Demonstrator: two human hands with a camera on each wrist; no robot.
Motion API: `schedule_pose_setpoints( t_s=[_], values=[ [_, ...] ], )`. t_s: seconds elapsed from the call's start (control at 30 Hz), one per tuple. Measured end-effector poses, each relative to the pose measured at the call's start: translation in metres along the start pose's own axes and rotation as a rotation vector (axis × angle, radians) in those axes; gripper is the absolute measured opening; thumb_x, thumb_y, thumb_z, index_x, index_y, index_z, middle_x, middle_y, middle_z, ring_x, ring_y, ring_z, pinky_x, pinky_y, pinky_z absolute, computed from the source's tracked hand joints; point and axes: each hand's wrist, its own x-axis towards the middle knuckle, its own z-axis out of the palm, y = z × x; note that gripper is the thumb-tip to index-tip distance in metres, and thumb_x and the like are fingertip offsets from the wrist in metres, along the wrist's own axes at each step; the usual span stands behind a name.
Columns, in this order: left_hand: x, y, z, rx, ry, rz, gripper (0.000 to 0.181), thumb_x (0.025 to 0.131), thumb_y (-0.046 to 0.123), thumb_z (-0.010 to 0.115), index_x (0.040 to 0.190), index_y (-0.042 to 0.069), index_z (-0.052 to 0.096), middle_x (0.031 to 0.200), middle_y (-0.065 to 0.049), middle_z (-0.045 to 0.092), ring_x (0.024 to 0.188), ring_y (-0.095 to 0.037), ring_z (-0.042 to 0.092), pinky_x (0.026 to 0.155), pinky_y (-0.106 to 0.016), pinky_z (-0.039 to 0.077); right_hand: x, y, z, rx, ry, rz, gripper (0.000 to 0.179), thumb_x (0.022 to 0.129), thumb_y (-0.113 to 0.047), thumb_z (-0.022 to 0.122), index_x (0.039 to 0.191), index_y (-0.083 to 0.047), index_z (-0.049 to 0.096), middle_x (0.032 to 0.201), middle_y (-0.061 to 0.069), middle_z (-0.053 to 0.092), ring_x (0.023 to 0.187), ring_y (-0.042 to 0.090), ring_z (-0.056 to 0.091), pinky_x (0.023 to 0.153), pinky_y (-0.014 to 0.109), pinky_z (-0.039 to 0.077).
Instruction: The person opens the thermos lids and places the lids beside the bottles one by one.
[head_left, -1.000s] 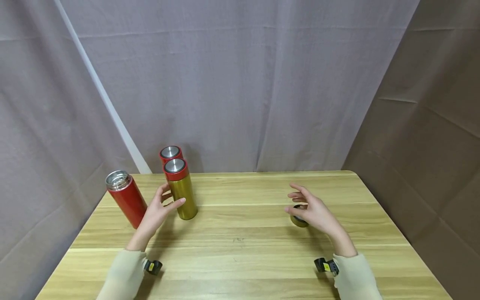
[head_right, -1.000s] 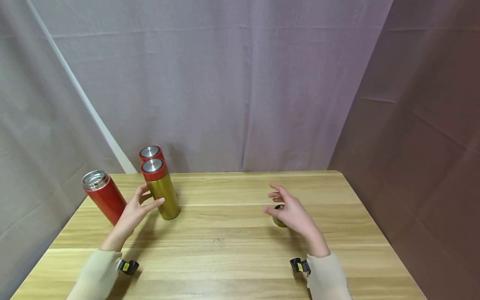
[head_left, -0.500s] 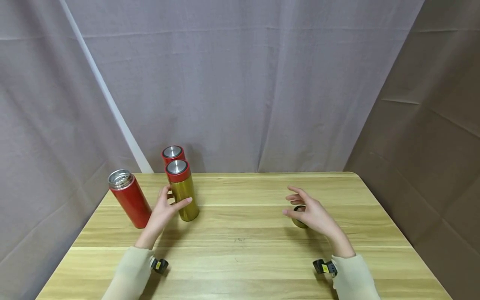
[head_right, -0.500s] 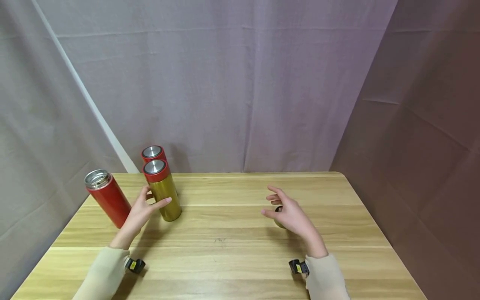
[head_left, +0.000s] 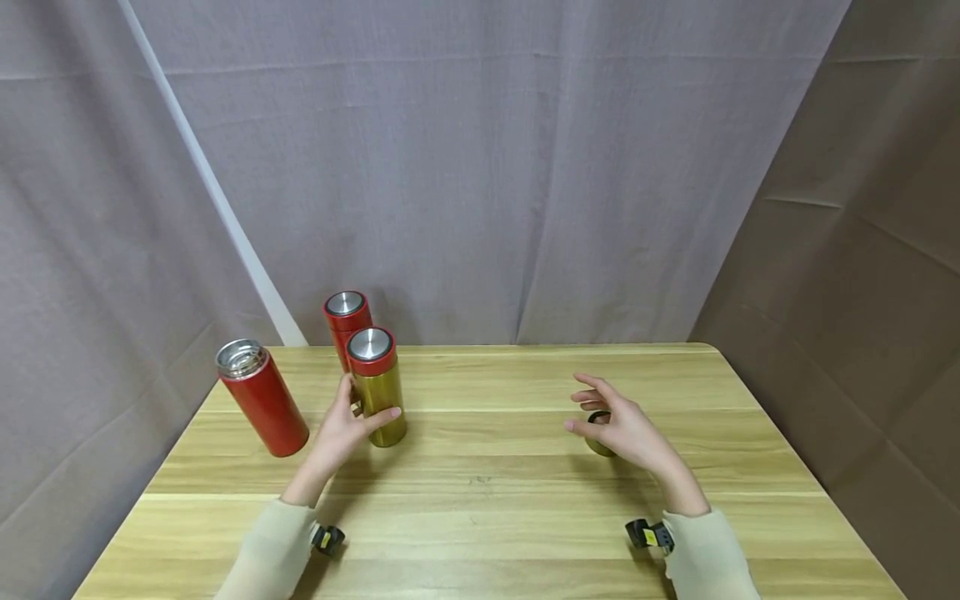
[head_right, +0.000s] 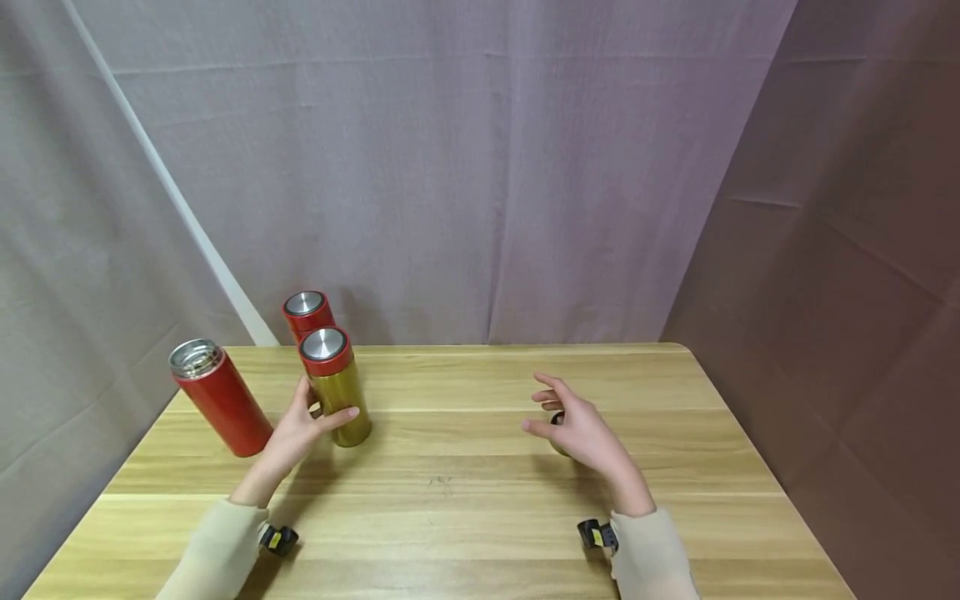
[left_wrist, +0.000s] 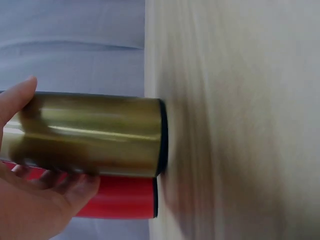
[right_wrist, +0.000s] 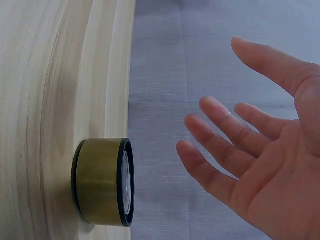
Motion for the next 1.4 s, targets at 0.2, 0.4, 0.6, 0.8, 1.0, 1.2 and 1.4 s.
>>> schedule_pose_setpoints(
  t_s=[0.2, 0.4, 0.6, 0.8, 1.0, 1.2, 1.4],
  values=[
    [-0.002, -0.002, 0.01, 0.068, 0.002, 0.072, 0.078, 0.077, 0.021, 0.089, 0.137, 0.018, 0.039, 0.127, -0.017, 0.059, 0.122, -0.034, 0.054, 0.104, -0.056, 0.04, -0.001, 0.0, -0.001, -0.005, 0.001, 0.0, 0.078, 0.092, -0.028, 0.076, 0.155, -0.007, 0.034, 0.136, 0.02, 0.058, 0.124, 0.039, 0.055, 0.101, 0.059, 0.043],
    [-0.006, 0.001, 0.017, 0.128, 0.007, 0.142, 0.082, 0.075, 0.018, 0.09, 0.14, 0.019, 0.041, 0.123, -0.016, 0.061, 0.117, -0.033, 0.056, 0.099, -0.055, 0.043, -0.001, 0.0, -0.001, -0.013, -0.001, 0.005, 0.081, 0.091, -0.03, 0.076, 0.155, -0.008, 0.033, 0.137, 0.021, 0.057, 0.125, 0.039, 0.054, 0.101, 0.059, 0.043],
    [-0.008, 0.0, 0.02, 0.16, 0.01, 0.18, 0.08, 0.074, 0.017, 0.091, 0.139, 0.019, 0.043, 0.124, -0.016, 0.061, 0.116, -0.033, 0.057, 0.098, -0.055, 0.044, -0.001, 0.001, 0.0, -0.018, -0.005, 0.009, 0.079, 0.092, -0.03, 0.075, 0.155, -0.008, 0.033, 0.137, 0.021, 0.057, 0.126, 0.039, 0.054, 0.102, 0.059, 0.042],
    [-0.009, 0.001, 0.021, 0.177, 0.008, 0.202, 0.079, 0.073, 0.023, 0.092, 0.138, 0.019, 0.046, 0.124, -0.013, 0.062, 0.114, -0.031, 0.057, 0.096, -0.054, 0.045, -0.002, 0.001, 0.0, -0.032, -0.007, 0.007, 0.078, 0.093, -0.031, 0.074, 0.155, -0.007, 0.034, 0.137, 0.022, 0.057, 0.125, 0.04, 0.054, 0.102, 0.058, 0.043],
    [-0.009, 0.0, 0.022, 0.181, 0.011, 0.212, 0.079, 0.073, 0.024, 0.092, 0.138, 0.019, 0.047, 0.122, -0.012, 0.063, 0.113, -0.03, 0.058, 0.096, -0.053, 0.045, -0.003, 0.001, -0.001, -0.025, -0.002, 0.018, 0.078, 0.092, -0.029, 0.075, 0.155, -0.008, 0.034, 0.136, 0.019, 0.058, 0.125, 0.039, 0.055, 0.102, 0.057, 0.043],
    [-0.009, 0.001, 0.022, 0.176, 0.017, 0.22, 0.079, 0.073, 0.023, 0.092, 0.138, 0.018, 0.048, 0.124, -0.011, 0.062, 0.114, -0.03, 0.058, 0.097, -0.053, 0.045, -0.002, 0.001, -0.001, -0.023, 0.0, -0.007, 0.075, 0.093, -0.028, 0.074, 0.154, -0.007, 0.035, 0.136, 0.02, 0.058, 0.124, 0.04, 0.055, 0.101, 0.058, 0.044],
    [-0.01, 0.001, 0.026, 0.207, 0.025, 0.28, 0.078, 0.071, 0.018, 0.093, 0.135, 0.014, 0.049, 0.129, -0.011, 0.061, 0.116, -0.032, 0.059, 0.098, -0.053, 0.047, -0.002, 0.003, 0.001, -0.011, -0.023, 0.003, 0.076, 0.093, -0.036, 0.073, 0.155, -0.011, 0.036, 0.137, 0.018, 0.057, 0.126, 0.038, 0.054, 0.101, 0.058, 0.044]
  ],
)
